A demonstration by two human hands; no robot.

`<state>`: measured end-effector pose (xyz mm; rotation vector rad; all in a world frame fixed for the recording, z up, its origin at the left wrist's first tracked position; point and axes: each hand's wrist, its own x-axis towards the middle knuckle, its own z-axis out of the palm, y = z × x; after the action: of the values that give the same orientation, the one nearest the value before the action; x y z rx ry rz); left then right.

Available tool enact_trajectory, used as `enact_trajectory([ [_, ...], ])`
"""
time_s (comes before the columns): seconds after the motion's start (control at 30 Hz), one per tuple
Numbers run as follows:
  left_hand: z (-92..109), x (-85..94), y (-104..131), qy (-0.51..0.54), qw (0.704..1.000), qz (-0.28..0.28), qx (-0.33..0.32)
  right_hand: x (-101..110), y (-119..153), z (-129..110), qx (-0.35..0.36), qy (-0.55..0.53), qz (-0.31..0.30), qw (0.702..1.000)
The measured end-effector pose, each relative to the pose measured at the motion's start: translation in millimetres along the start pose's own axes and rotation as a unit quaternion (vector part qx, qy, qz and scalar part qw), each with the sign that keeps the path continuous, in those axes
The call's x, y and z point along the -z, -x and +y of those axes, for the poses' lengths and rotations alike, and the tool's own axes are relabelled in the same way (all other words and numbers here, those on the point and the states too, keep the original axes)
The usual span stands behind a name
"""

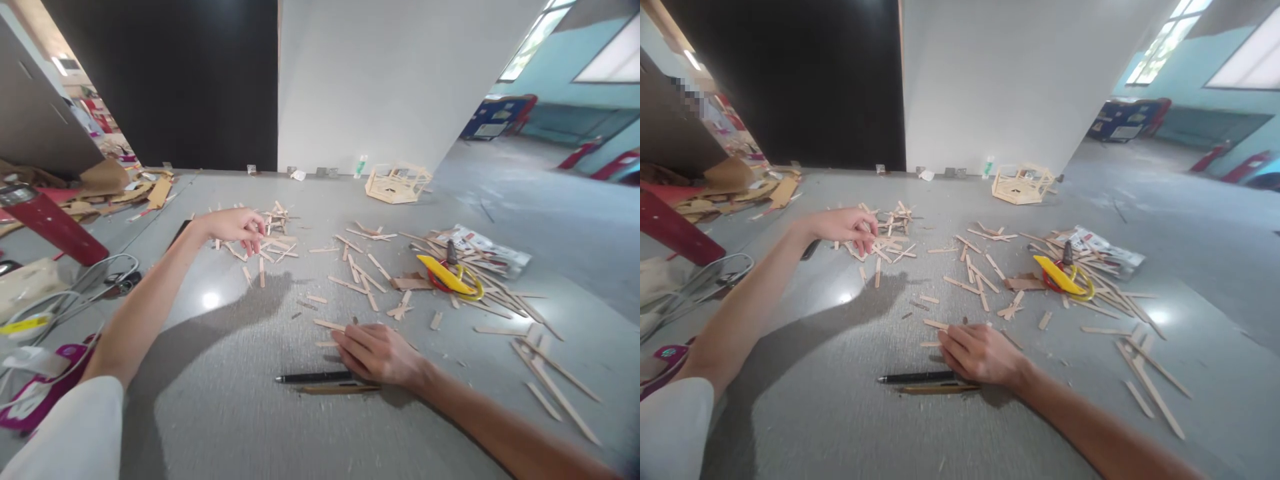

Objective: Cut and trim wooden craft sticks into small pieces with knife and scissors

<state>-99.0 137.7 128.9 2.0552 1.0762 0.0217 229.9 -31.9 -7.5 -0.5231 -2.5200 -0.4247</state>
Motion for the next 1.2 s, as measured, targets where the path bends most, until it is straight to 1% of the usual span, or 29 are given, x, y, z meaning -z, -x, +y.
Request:
enact_trajectory([
  [0.27,-0.6,-5.2,-8.7,-0.001,0.999,-0.051,0.007,-4.6,-0.1,1.4,-0.016,-0.008,0.000,1.000],
  [0.43,-15.1,-9.9,-24.9,0.003,0.997,-0.073,-0.008,-3.1,-2.7,1.8,-0.035,-0.011,0.000,0.999],
  [0.57,-27.2,-24.4,-41.4,0.004,0.991,-0.131,-0.008,-2.0,-1.8,1.8,-0.039,-0.003,0.003,0.999],
  [0.67,-32.8,-37.3,-50.5,0.020,0.982,-0.189,-0.005,-1.6,-0.6,1.8,-0.030,-0.004,-0.021,0.999],
  [0.73,-35.7,-44.0,-53.7,0.031,0.976,-0.214,-0.003,-2.0,-0.1,1.7,-0.031,-0.016,-0.037,0.999],
  [0.83,-38.7,-50.6,-55.6,0.034,0.977,-0.210,0.006,-3.5,0.7,1.1,-0.033,-0.032,-0.052,0.998],
  [0.97,-41.0,-55.1,-57.2,0.037,0.980,-0.196,0.014,-5.6,1.8,0.3,-0.034,-0.043,-0.073,0.996],
  [1.2,-45.5,-59.2,-62.6,0.049,0.980,-0.193,0.016,-8.4,1.8,1.4,-0.057,-0.039,-0.065,0.995],
])
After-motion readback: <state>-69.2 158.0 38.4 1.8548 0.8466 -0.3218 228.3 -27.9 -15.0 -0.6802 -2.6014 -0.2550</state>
